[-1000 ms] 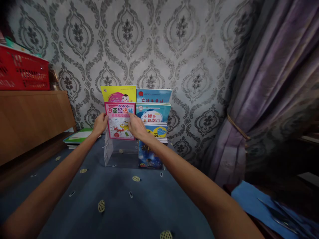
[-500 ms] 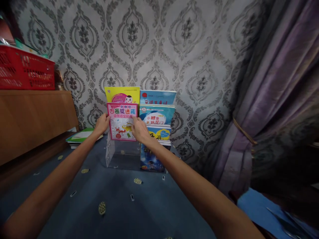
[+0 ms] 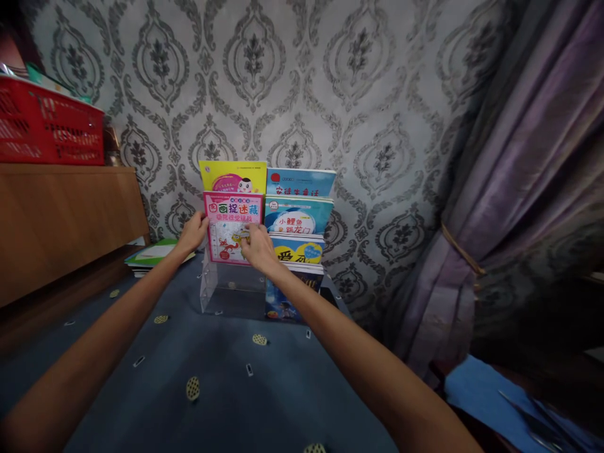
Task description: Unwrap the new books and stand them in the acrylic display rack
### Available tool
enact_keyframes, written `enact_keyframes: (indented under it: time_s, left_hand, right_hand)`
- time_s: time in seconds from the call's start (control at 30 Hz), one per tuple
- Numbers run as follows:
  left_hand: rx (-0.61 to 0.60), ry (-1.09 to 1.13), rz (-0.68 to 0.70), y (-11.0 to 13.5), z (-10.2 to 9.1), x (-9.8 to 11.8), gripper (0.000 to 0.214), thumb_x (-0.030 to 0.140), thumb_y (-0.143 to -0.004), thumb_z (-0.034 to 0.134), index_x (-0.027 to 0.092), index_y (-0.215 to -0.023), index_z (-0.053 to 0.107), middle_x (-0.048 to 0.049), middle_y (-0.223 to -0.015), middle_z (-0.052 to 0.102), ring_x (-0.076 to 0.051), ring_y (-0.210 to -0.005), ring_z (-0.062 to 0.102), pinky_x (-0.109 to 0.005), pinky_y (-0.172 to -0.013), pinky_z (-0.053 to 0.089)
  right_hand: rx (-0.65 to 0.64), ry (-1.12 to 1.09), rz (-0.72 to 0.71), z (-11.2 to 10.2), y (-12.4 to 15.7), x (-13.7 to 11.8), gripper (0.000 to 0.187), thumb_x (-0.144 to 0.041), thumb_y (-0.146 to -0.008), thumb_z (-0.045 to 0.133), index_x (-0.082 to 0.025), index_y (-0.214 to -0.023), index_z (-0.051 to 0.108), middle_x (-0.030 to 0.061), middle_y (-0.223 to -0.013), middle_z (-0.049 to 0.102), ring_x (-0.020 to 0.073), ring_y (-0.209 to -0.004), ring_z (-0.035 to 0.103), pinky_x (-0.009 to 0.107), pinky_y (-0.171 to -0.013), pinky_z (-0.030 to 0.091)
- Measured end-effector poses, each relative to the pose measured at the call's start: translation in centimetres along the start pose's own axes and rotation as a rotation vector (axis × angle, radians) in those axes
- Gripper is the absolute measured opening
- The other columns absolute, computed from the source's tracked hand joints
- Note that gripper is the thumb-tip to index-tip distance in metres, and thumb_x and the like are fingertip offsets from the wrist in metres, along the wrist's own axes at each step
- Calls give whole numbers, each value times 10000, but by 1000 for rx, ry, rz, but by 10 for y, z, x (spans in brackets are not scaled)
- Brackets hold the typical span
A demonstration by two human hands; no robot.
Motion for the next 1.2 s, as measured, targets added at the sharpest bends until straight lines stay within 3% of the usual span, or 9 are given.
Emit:
enact_keyframes:
  time_s: [0.17, 0.33, 0.57, 0.7, 0.83, 0.97, 1.2]
  left_hand:
    - [46, 119, 49, -3, 1, -1, 194, 271, -949, 415, 207, -946, 597, -115, -987, 708, -289, -1017, 648, -386, -900, 480]
    - [72, 154, 65, -10, 1, -1, 233, 264, -954, 388, 216, -831, 579, -83, -877, 685, -259, -936, 632, -360, -873, 480]
    - [63, 174, 70, -12, -1, -2, 234, 270, -937, 402, 200, -794, 574, -79, -855, 670, -244, -879, 615, -350, -839, 480]
    - [67, 178, 74, -11, -2, -3, 227, 274, -937, 395, 214, -767, 533, -60, -810, 647, -234, -839, 601, -346, -815, 482]
    - [67, 185, 82, -10, -2, -3, 211, 270, -934, 398, 222, -762, 511, -56, -804, 638, -232, -835, 600, -344, -808, 485]
    - [59, 196, 94, -9, -3, -4, 197, 274, -924, 410, 221, -764, 512, -48, -789, 633, -220, -801, 588, -344, -801, 493]
    - [46, 267, 113, -3, -2, -9, 153, 288, -915, 442, 203, -884, 565, -49, -880, 672, -212, -835, 603, -351, -823, 506]
  right_hand:
    - [10, -35, 0, 4, -1, -1, 398, -173, -868, 546, -96, -1257, 582, 215, -1310, 534, 247, -1033, 641, 418, -985, 517]
    - [15, -32, -18, 4, -1, 2, 403, -169, -865, 532, -93, -1258, 585, 211, -1300, 537, 265, -1127, 608, 415, -1007, 505]
    - [6, -42, -12, 4, 3, 5, 408, -168, -850, 560, -131, -1253, 606, 181, -1302, 551, 243, -992, 648, 428, -966, 519]
    - [-7, -38, -36, 3, 9, 2, 369, -171, -851, 561, -135, -1214, 623, 173, -1282, 555, 248, -1081, 627, 419, -1008, 491]
    - [-34, -69, -100, 3, 22, -5, 319, -143, -860, 545, -172, -1160, 649, 150, -1227, 594, 273, -1182, 591, 443, -1022, 485]
    - [-101, -103, -94, 6, 45, -10, 299, -132, -882, 529, -164, -1144, 669, 179, -1317, 553, 262, -1118, 639, 446, -983, 515]
    - [-207, -125, -69, 21, 89, -5, 282, -119, -888, 550, -167, -1135, 676, 172, -1311, 572, 271, -1277, 568, 430, -988, 517]
Point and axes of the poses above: each hand's wrist, its own y-axis away from the middle knuckle, its own z-axis out of the palm, x = y × z, the point moved 1 cm from there along -y, towards the middle knuckle
